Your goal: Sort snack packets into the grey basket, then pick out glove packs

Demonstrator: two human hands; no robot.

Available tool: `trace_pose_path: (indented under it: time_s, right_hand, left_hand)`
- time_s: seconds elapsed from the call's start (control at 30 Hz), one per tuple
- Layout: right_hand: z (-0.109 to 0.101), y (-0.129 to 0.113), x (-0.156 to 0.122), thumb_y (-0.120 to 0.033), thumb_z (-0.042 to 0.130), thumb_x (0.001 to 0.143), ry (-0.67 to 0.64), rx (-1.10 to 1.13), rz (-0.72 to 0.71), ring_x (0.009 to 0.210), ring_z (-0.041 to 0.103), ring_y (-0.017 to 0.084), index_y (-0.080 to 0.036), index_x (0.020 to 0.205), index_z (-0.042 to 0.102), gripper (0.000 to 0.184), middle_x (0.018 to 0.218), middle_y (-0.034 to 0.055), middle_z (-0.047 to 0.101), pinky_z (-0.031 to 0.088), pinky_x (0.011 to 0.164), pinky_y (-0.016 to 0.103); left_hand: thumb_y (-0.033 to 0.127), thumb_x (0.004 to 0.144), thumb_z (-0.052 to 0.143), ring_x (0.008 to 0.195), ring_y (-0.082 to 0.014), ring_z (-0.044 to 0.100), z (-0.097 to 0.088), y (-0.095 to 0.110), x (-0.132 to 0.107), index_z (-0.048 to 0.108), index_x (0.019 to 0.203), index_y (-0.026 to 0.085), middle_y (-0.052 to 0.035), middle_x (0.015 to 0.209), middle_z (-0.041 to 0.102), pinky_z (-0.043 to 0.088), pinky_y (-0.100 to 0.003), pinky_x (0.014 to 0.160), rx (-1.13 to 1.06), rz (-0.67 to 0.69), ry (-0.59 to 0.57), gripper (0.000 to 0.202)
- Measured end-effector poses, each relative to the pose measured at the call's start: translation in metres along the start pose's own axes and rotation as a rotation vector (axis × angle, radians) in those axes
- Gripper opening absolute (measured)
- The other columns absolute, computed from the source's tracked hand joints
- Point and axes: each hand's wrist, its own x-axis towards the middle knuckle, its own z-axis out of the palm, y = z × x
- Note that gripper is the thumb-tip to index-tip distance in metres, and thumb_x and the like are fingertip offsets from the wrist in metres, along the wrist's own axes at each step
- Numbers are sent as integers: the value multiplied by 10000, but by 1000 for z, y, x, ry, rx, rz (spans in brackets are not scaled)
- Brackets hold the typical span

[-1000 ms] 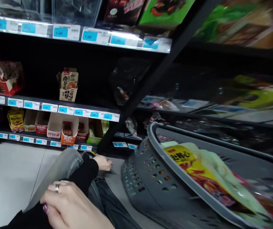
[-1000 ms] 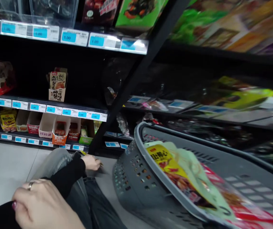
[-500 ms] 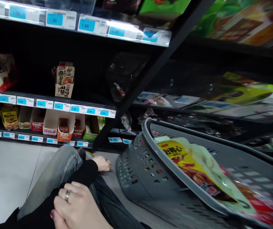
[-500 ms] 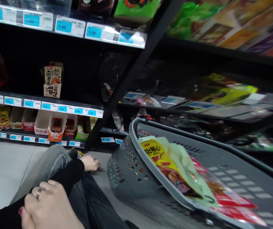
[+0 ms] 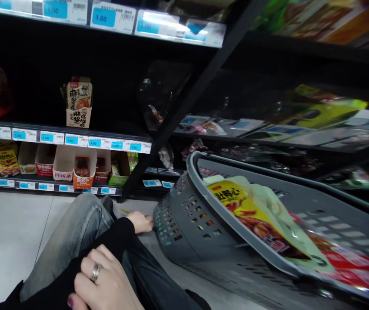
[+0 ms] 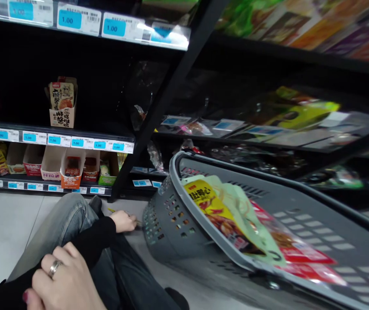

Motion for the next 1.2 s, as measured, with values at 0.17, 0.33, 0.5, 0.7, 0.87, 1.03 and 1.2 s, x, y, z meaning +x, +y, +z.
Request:
trace_pose_path:
  time_s: [0.17, 0.33, 0.5, 0.7, 0.87, 1.03, 1.2]
  right_hand:
    - [5, -2, -2, -230, 541, 753, -212, -2, 70, 561, 426, 114, -193, 703, 508, 71, 652, -41, 563, 266, 539, 276]
    - [22, 3, -9, -394, 580, 764, -235, -42, 164, 559, 422, 124, -189, 605, 464, 283, 585, -36, 505, 295, 558, 277]
    - [1, 37, -27, -226, 459, 846, -50, -180, 380, 735, 468, 182, -182, 722, 519, 145, 747, 33, 547, 357, 678, 321]
    - [-46, 90, -53, -365, 568, 740, 565, 111, 1065, 659, 487, 182, -158, 833, 487, 241, 755, 51, 513, 420, 590, 310]
    - [-49, 84, -60, -388, 599, 730, 506, 718, 1078, 592, 505, 137, -159, 670, 521, 249, 650, 16, 568, 408, 553, 236]
    - [-58, 69, -59, -347, 641, 709, 603, 704, 1066, 537, 469, 108, -153, 618, 524, 243, 583, -16, 540, 372, 503, 206]
    - [-59, 68, -62, -330, 623, 752, 620, 731, 1042, 594, 494, 118, -154, 659, 551, 212, 630, -8, 566, 389, 550, 216]
  left_hand:
    - [243, 836, 537, 894, -187, 593, 0, 7, -2, 593, 980, 135, -71, 1016, 612, 486, -402, 781, -207, -123, 124, 188]
    - [268, 838, 529, 883, -179, 591, -15, 14, 0, 607, 920, 147, -67, 998, 621, 478, -382, 783, -505, -298, 338, 165]
    - [239, 759, 583, 791, -227, 625, -53, 4, -27, 619, 783, 121, -82, 801, 671, 476, -361, 730, -864, -352, 515, 126]
    - [292, 721, 609, 821, -228, 642, -103, 27, -106, 606, 883, 134, -90, 901, 693, 490, -346, 743, -1197, -296, 622, 226]
    - [276, 687, 682, 821, -215, 632, -126, 58, -140, 647, 861, 147, -73, 919, 698, 479, -318, 748, -1429, -310, 554, 219]
    - [273, 729, 650, 829, -204, 625, -135, 69, -146, 660, 953, 159, -70, 961, 690, 481, -301, 730, -1451, -315, 471, 252]
    - [278, 700, 680, 782, -182, 617, -134, 71, -146, 677, 907, 177, -47, 907, 692, 470, -271, 699, -1420, -331, 513, 231]
